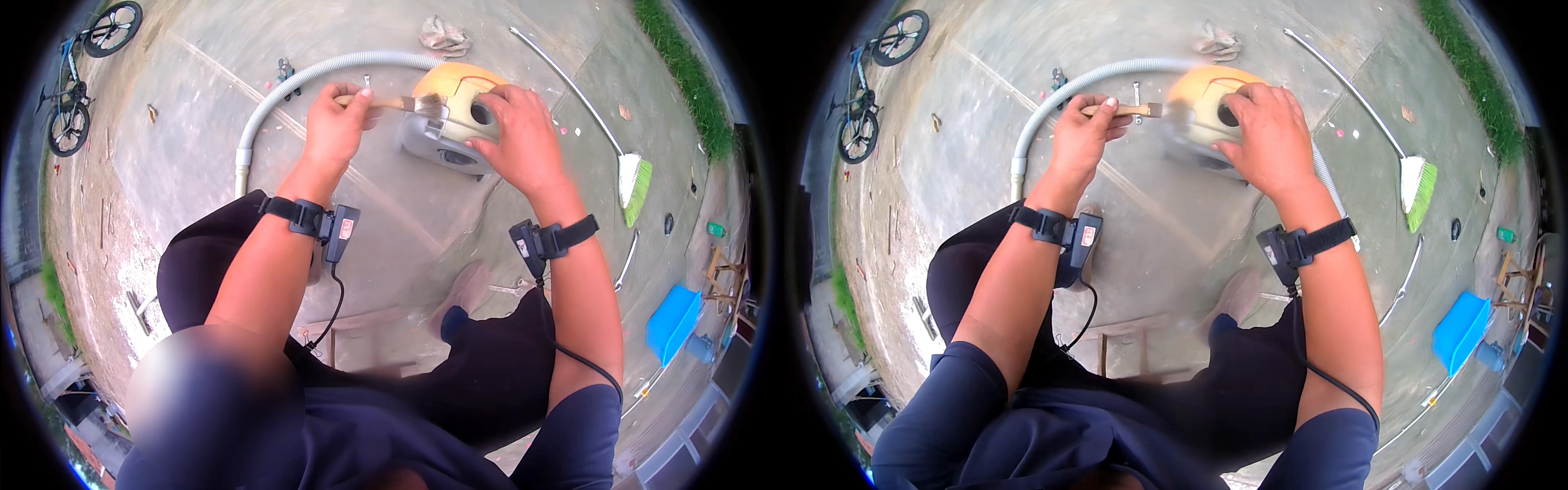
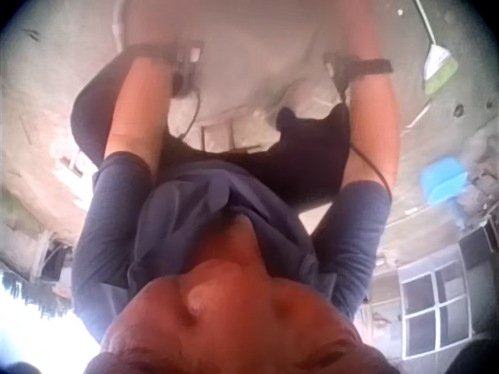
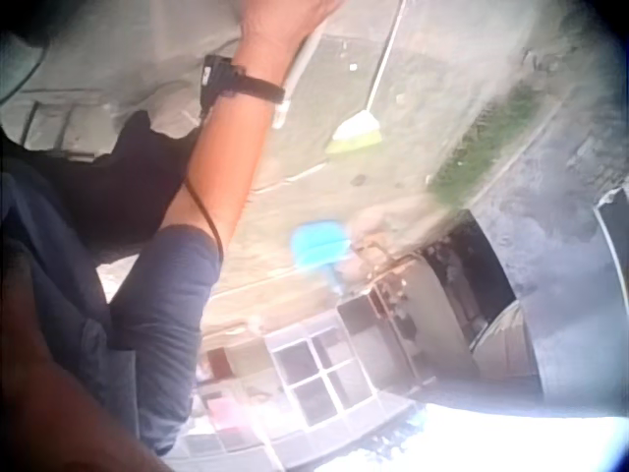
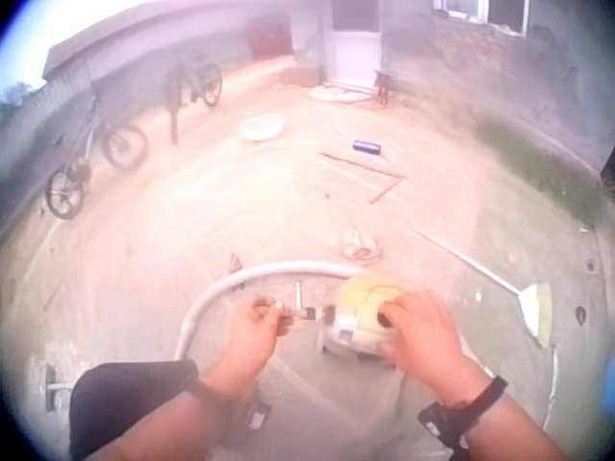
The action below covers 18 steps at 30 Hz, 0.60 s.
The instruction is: The person cleans and reassembles a vacuum cleaner by using a small brush to dust the internal components, wiping the exterior orange and grey plastic housing with a cloth, and snapping the pieces back together.
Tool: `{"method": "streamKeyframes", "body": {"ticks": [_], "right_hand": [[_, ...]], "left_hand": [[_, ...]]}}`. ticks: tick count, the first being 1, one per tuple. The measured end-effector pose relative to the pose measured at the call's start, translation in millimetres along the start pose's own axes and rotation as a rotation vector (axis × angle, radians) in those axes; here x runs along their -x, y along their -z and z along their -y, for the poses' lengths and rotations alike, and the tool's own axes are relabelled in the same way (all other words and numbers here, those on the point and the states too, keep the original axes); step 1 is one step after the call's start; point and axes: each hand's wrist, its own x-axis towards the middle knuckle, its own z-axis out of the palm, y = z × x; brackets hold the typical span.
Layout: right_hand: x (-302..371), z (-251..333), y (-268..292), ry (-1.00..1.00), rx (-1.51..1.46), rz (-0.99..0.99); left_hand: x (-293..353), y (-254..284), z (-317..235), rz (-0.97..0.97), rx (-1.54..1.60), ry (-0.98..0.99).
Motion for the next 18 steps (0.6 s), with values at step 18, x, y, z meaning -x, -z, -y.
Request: {"method": "streamKeyframes", "body": {"ticks": [18], "right_hand": [[27,36,-8,-0.214,0.161,0.269]], "left_hand": [[-7,7,-9,-0.095,0.228,0.056]]}}
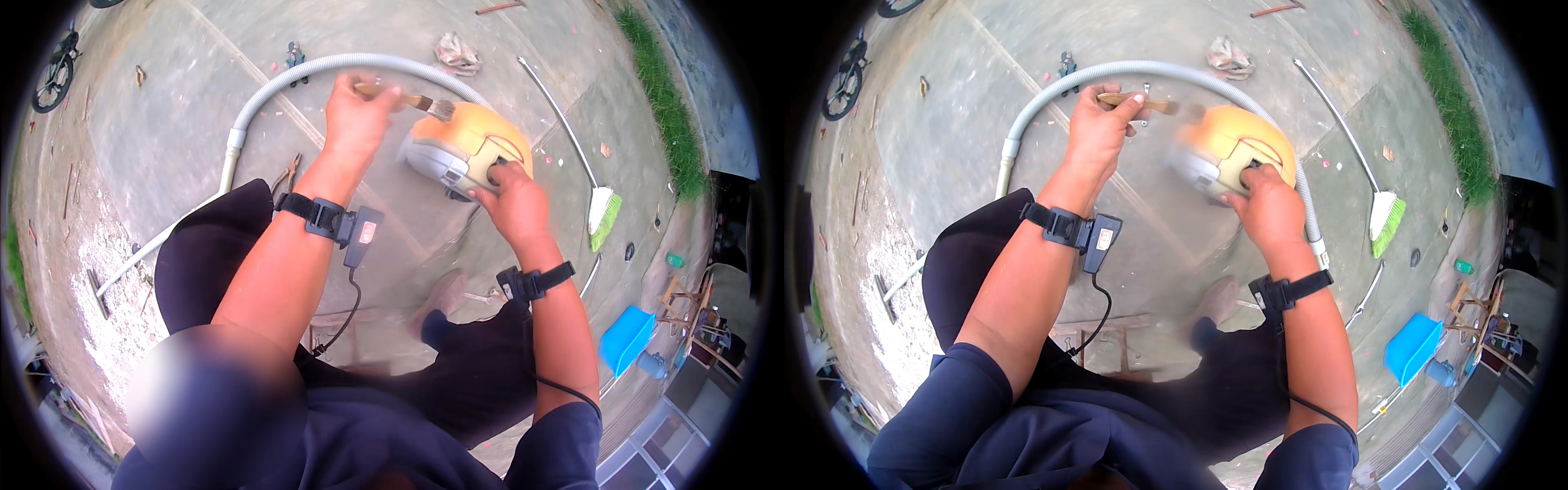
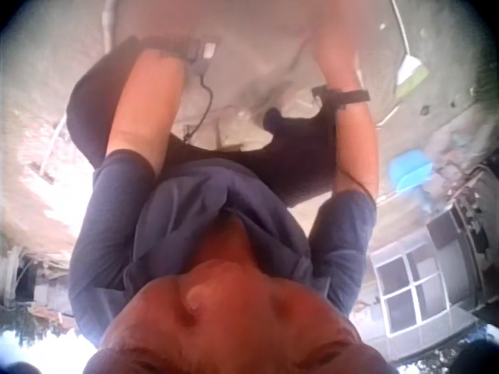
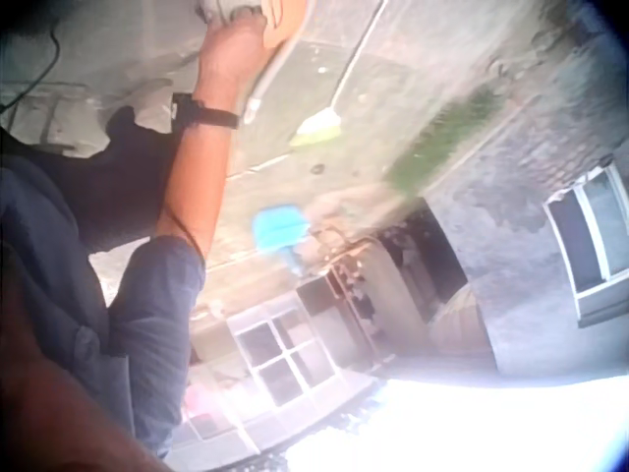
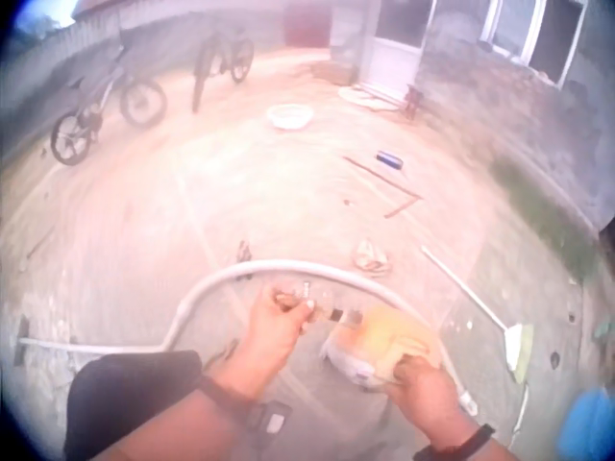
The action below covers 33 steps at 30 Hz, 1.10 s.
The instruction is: The person cleans and reassembles a vacuum cleaner by using a small brush to dust the internal components, wiping the exterior orange and grey plastic housing with a cloth, and snapping the pieces back together.
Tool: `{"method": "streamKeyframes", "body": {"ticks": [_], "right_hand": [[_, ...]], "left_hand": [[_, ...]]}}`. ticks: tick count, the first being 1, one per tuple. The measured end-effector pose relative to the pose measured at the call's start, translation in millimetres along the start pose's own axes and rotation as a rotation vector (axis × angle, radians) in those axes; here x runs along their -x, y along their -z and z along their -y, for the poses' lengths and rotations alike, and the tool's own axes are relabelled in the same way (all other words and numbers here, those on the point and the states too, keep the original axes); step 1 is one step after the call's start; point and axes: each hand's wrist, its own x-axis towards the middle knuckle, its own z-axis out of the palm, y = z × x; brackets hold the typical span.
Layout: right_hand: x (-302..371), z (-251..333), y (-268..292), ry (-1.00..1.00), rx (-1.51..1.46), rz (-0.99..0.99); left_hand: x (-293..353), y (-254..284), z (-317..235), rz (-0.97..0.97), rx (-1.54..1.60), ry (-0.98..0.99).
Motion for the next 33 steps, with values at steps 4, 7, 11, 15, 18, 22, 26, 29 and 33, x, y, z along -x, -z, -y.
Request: {"method": "streamKeyframes", "body": {"ticks": [4,7,11,15,18,22,26,29,33], "right_hand": [[36,12,-17,0.037,-0.004,0.001],[55,24,-23,0.007,-0.002,0.042],[71,33,-31,-0.115,-0.118,-0.029],[69,52,-37,-0.265,-0.223,-0.009],[68,52,-46,-0.385,-0.372,0.025],[69,51,-53,-0.438,-0.455,-0.032],[69,49,-50,-0.436,-0.438,-0.035],[71,54,-45,-0.434,-0.440,-0.032],[70,57,-48,-0.412,-0.381,-0.056]], "left_hand": [[-1,8,17,-0.003,0.064,0.073],[-4,15,25,0.128,0.136,0.221],[4,15,37,0.235,-0.064,0.337],[-10,28,85,-0.010,-0.327,0.032],[-17,21,84,-0.065,-0.199,-0.010],[-24,18,56,0.073,-0.088,0.181],[-42,28,68,0.286,-0.076,0.317],[-50,28,103,0.280,-0.155,0.299],[-52,30,166,0.194,-0.229,0.192]]}}
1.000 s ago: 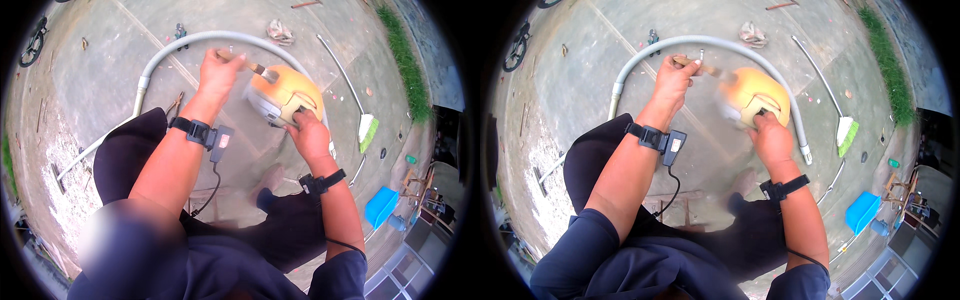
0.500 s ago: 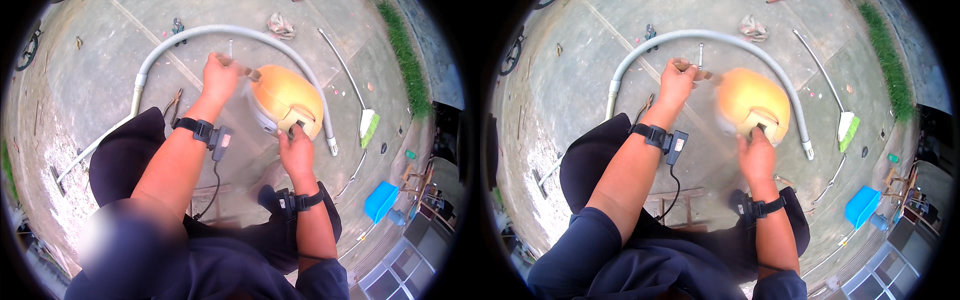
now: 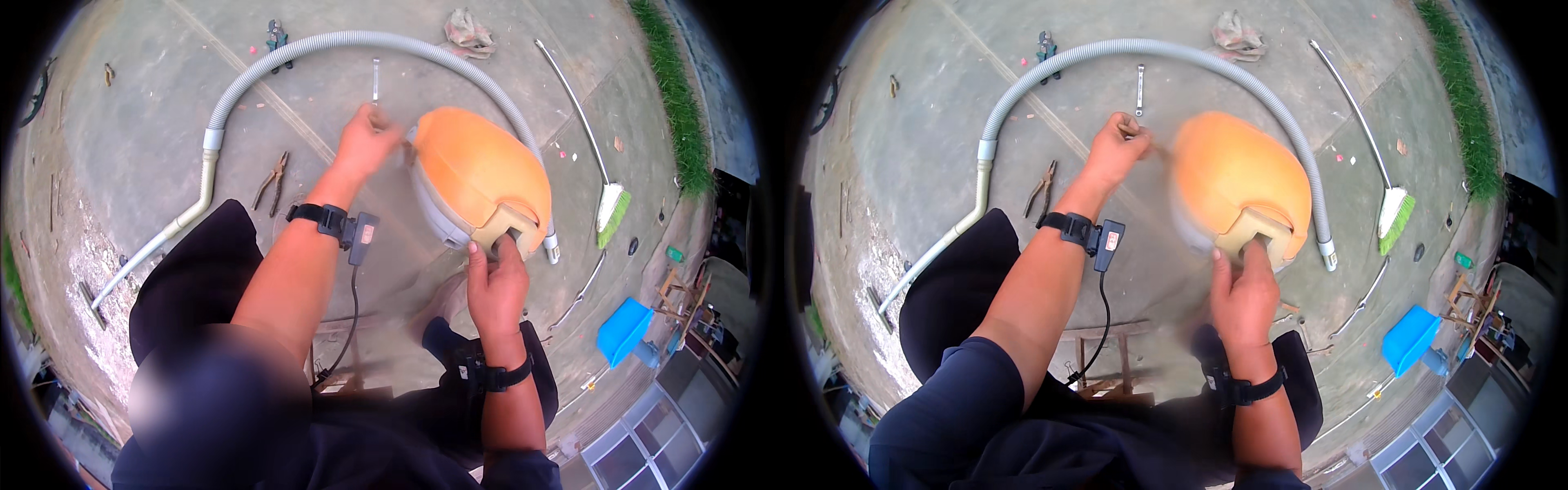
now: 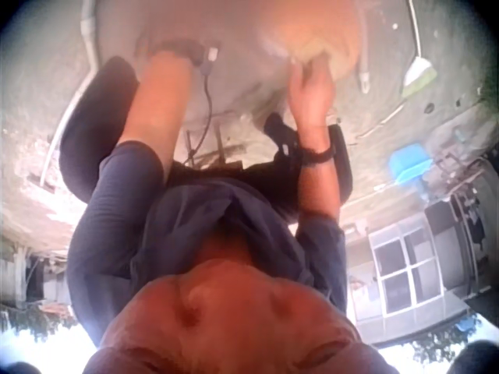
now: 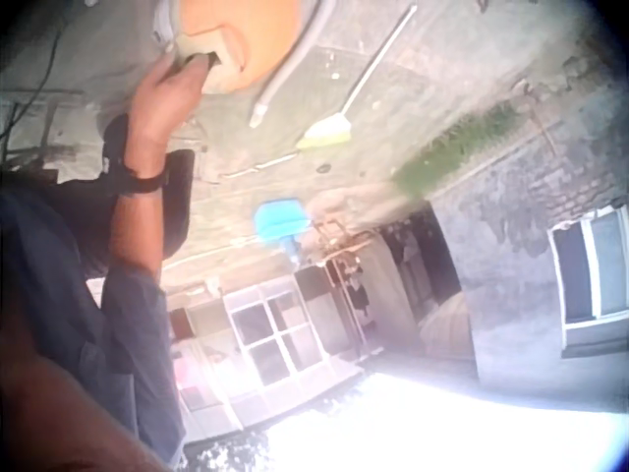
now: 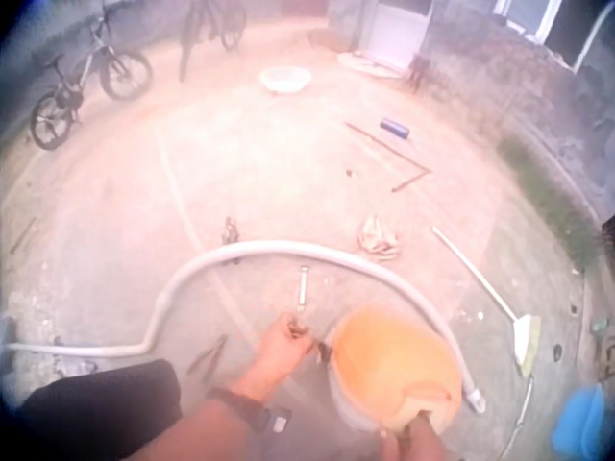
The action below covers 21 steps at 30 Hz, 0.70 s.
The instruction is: The person cleans and reassembles a vacuum cleaner by using a small brush to dust the internal components, wiping the exterior orange and grey plastic housing with a cloth, and snapping the pieces back together.
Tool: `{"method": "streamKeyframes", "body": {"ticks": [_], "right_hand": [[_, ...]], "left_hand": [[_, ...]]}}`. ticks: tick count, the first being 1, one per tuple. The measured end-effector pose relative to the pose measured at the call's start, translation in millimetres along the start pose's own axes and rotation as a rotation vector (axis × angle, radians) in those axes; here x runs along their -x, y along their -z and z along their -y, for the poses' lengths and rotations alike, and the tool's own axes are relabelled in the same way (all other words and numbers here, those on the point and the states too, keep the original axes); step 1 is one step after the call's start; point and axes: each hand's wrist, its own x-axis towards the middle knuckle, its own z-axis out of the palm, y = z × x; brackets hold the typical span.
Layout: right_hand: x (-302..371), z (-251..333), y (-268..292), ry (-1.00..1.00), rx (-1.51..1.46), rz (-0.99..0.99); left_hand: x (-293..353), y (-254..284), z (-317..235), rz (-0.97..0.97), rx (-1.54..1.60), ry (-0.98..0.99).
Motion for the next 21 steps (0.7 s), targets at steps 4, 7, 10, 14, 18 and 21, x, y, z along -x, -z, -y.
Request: {"method": "streamKeyframes", "body": {"ticks": [4,7,10,14,18,21], "right_hand": [[-2,1,5,-0.002,0.023,0.037],[0,-2,5,-0.016,0.015,-0.001],[-3,5,8,-0.124,-0.077,0.011],[-3,-6,3,0.000,0.019,-0.021],[-4,0,4,-0.043,-0.010,0.001],[-5,-3,6,-0.004,0.017,-0.020]], "left_hand": [[-3,-2,-1,-0.188,0.196,0.007],[-3,6,-55,0.036,0.531,0.094],[3,3,-69,0.271,0.477,0.140],[-6,-5,-18,-0.149,0.177,-0.030],[5,-14,-53,0.041,0.338,-0.047],[24,-24,-103,0.270,0.425,-0.080]]}}
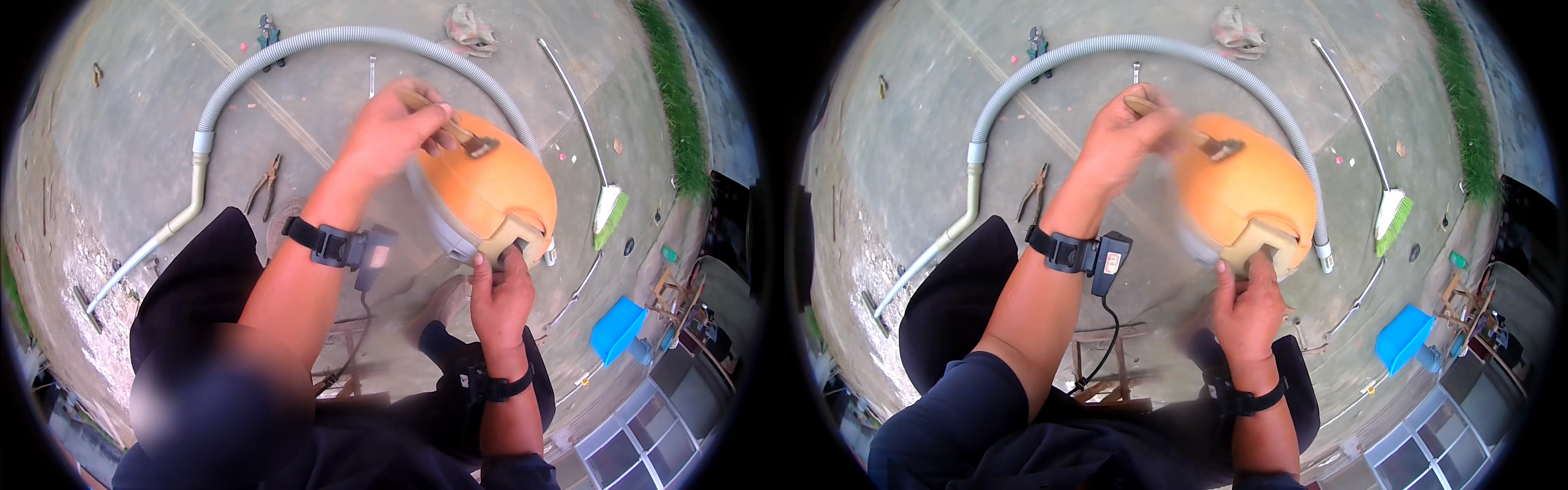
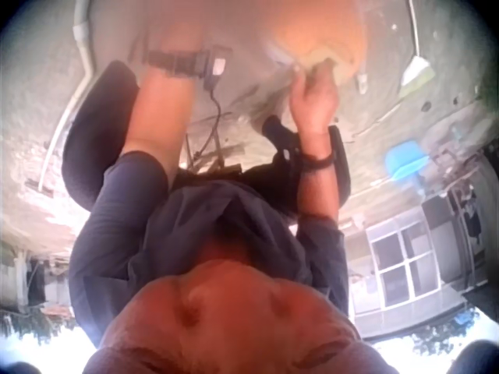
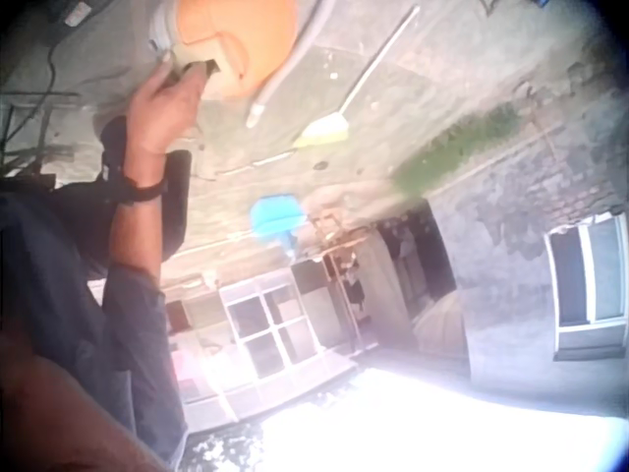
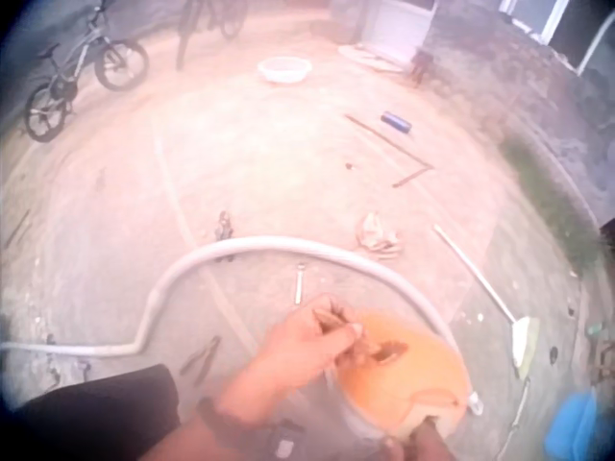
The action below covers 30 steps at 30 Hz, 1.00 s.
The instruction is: The person cleans and reassembles a vacuum cleaner by using a small brush to dust the internal components, wiping the exterior orange and grey plastic housing with a cloth, and snapping the pieces back together.
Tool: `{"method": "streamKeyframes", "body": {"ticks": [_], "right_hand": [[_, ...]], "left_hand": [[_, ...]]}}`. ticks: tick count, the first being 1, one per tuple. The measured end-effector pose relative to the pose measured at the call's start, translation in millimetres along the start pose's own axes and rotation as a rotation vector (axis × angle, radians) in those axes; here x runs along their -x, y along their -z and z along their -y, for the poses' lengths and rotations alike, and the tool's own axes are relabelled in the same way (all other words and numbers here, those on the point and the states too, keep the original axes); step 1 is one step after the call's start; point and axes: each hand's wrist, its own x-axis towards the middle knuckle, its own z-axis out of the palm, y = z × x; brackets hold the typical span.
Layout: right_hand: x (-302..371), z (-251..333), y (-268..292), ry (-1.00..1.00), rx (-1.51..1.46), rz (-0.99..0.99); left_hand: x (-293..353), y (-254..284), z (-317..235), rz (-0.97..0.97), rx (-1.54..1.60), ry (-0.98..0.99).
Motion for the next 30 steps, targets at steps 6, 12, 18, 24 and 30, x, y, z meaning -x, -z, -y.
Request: {"method": "streamKeyframes", "body": {"ticks": [6,12,18,24,30], "right_hand": [[-3,3,3,0.016,0.044,0.019],[-3,3,4,-0.007,0.031,0.037],[-2,4,5,-0.009,0.041,0.044],[-3,5,6,0.023,0.069,0.029],[-6,8,7,-0.005,0.025,0.029]], "left_hand": [[12,-9,-32,0.095,-0.217,0.031],[13,-1,-16,0.054,-0.405,-0.063],[6,3,-20,-0.048,-0.225,0.010],[-9,67,45,-0.369,-1.113,-0.195],[-5,129,66,-0.611,-1.423,-0.107]]}}
